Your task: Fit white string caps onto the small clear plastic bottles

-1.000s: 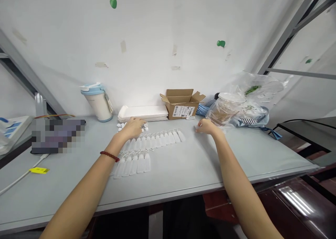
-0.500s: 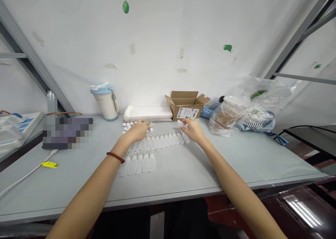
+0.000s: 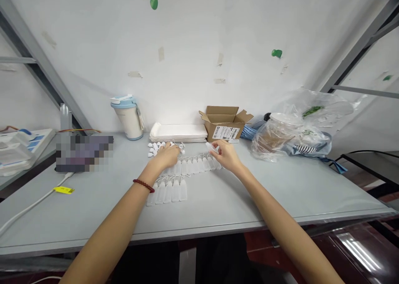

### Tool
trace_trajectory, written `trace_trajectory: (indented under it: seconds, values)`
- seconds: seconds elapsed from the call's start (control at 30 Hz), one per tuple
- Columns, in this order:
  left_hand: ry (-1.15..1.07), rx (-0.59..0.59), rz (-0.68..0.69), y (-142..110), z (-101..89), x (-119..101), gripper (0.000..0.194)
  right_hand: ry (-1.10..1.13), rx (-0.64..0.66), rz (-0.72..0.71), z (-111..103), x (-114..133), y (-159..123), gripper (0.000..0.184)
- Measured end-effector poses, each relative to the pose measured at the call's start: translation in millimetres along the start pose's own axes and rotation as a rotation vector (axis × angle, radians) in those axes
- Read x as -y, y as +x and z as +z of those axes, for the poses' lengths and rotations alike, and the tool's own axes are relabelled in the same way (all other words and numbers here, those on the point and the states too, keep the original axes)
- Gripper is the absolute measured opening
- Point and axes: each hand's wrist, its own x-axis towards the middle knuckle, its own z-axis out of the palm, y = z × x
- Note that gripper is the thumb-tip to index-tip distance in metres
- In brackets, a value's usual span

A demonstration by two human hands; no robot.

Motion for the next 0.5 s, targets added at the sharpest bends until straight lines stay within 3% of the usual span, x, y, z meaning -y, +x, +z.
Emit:
trace_trajectory:
  seconds: [0.33,0.5]
  values:
    - [0.040,0.014,0.020,-5,-5.4,0,0.043,-0.003,-0.017,-0.011,-1,-1,0,0.012]
    - [-0.096,-0.202,0.106,-13,-19.1,-2,0.051,0.070,-0.002,-0.026,3,1,-2,0.027]
